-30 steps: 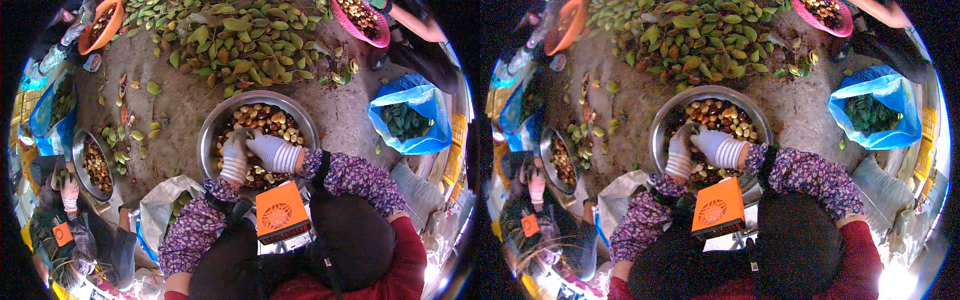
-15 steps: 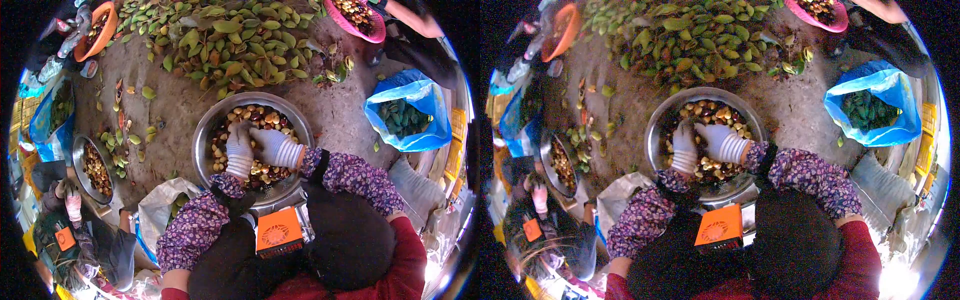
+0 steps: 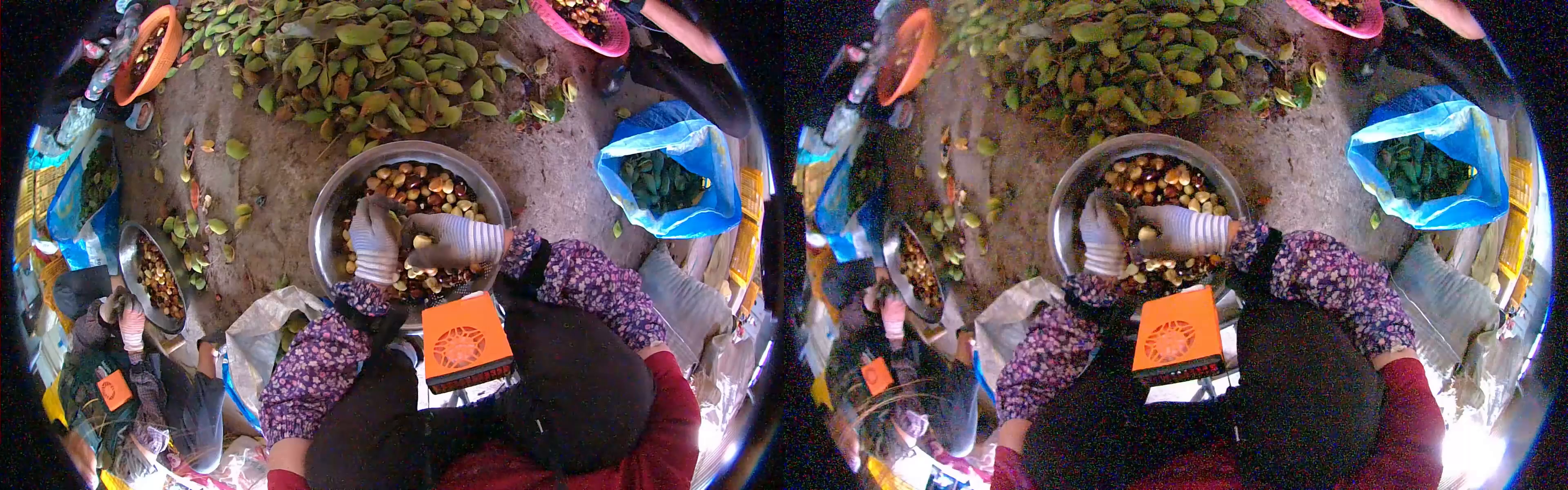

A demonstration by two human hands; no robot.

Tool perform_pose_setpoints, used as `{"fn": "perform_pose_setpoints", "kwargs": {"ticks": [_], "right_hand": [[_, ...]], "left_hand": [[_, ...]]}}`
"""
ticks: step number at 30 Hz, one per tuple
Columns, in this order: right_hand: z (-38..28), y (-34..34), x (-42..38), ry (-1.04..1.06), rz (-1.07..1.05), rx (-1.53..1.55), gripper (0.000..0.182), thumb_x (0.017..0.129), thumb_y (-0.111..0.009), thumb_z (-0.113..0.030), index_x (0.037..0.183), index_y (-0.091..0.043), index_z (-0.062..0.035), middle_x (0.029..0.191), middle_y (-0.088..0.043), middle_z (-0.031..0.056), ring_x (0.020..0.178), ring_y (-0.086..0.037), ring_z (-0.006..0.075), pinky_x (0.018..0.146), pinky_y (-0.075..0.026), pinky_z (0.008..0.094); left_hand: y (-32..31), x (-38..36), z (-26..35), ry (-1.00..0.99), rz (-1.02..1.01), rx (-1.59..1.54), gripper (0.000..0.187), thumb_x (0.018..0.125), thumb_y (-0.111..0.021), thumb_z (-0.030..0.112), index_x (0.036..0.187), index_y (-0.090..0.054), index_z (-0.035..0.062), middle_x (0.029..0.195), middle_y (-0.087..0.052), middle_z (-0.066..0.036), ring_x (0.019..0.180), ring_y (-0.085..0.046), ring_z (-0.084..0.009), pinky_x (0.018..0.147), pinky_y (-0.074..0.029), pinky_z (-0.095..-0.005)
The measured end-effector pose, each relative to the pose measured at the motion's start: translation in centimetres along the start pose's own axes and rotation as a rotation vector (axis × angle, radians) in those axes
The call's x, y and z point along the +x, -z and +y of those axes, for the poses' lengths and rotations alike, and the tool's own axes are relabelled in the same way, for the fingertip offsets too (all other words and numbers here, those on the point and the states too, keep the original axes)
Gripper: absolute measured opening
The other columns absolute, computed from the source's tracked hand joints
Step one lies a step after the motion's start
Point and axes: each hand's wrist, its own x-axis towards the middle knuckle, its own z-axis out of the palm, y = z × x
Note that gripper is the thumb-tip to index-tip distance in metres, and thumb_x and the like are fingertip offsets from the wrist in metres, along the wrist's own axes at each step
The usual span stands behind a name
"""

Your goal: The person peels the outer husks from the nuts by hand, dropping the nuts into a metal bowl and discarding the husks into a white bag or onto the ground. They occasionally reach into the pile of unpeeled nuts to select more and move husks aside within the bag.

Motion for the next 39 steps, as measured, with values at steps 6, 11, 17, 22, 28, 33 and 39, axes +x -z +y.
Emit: {"fn": "perform_pose_setpoints", "kwargs": {"ticks": [6,11,17,22,28,33,39], "right_hand": [[1.3,-0.1,0.0,-0.018,0.186,-0.108,0.033,0.086,-0.054,-0.026,0.109,-0.050,-0.0027,0.084,-0.061,0.0225,0.084,-0.058,0.0408,0.071,-0.047,0.0434],[2.5,0.1,-0.4,0.001,0.364,-0.123,0.039,0.075,-0.060,-0.015,0.111,-0.051,-0.0029,0.098,-0.060,0.0224,0.094,-0.057,0.0381,0.076,-0.047,0.0425],[0.5,1.3,-0.6,0.214,-0.072,-0.342,0.035,0.076,-0.060,-0.008,0.111,-0.058,-0.0069,0.125,-0.046,0.0116,0.114,-0.045,0.0308,0.098,-0.035,0.0371],[0.2,6.3,0.6,-0.014,0.624,0.003,0.023,0.083,-0.057,-0.015,0.101,-0.061,-0.0021,0.104,-0.057,0.0166,0.095,-0.058,0.0238,0.083,-0.046,0.0350],[8.4,11.8,7.0,-0.267,1.112,-0.748,0.042,0.079,-0.063,-0.030,0.109,-0.056,-0.0027,0.108,-0.055,0.0231,0.097,-0.056,0.0377,0.084,-0.046,0.0420],[7.9,12.0,10.6,-0.482,1.010,-0.827,0.050,0.074,-0.067,-0.036,0.110,-0.056,-0.0043,0.111,-0.054,0.0249,0.097,-0.055,0.0403,0.083,-0.046,0.0442],[9.4,12.2,7.9,-0.193,1.090,-0.472,0.046,0.075,-0.065,-0.033,0.108,-0.056,-0.0025,0.093,-0.062,0.0218,0.091,-0.059,0.0366,0.078,-0.048,0.0415]], "left_hand": [[2.8,1.6,4.7,0.005,0.088,-0.013,0.024,0.089,-0.047,0.019,0.098,-0.056,-0.0011,0.091,-0.060,-0.015,0.088,-0.058,-0.0257,0.078,-0.045,-0.0349],[5.3,5.4,2.2,-0.237,0.087,0.573,0.033,0.083,-0.056,0.026,0.104,-0.053,0.0001,0.096,-0.059,-0.020,0.091,-0.059,-0.0342,0.079,-0.047,-0.0404],[6.4,5.7,0.4,-0.037,-0.167,0.971,0.038,0.080,-0.058,0.036,0.103,-0.054,0.0053,0.096,-0.059,-0.021,0.087,-0.059,-0.0383,0.074,-0.048,-0.0459],[8.0,3.1,-0.8,-0.025,-0.212,0.952,0.037,0.080,-0.057,0.036,0.097,-0.054,0.0030,0.090,-0.059,-0.021,0.083,-0.059,-0.0395,0.074,-0.048,-0.0466],[8.5,2.0,-1.3,-0.112,-0.127,0.717,0.036,0.081,-0.058,0.027,0.106,-0.054,0.0010,0.093,-0.059,-0.022,0.087,-0.057,-0.0410,0.076,-0.047,-0.0448],[8.3,1.6,1.7,-0.432,0.041,0.419,0.029,0.085,-0.053,0.013,0.109,-0.054,-0.0014,0.095,-0.060,-0.022,0.091,-0.058,-0.0367,0.081,-0.046,-0.0387],[7.0,0.8,3.0,-0.142,-0.132,0.043,0.026,0.085,-0.051,0.011,0.107,-0.056,-0.0025,0.099,-0.061,-0.021,0.093,-0.060,-0.0299,0.083,-0.045,-0.0347]]}}
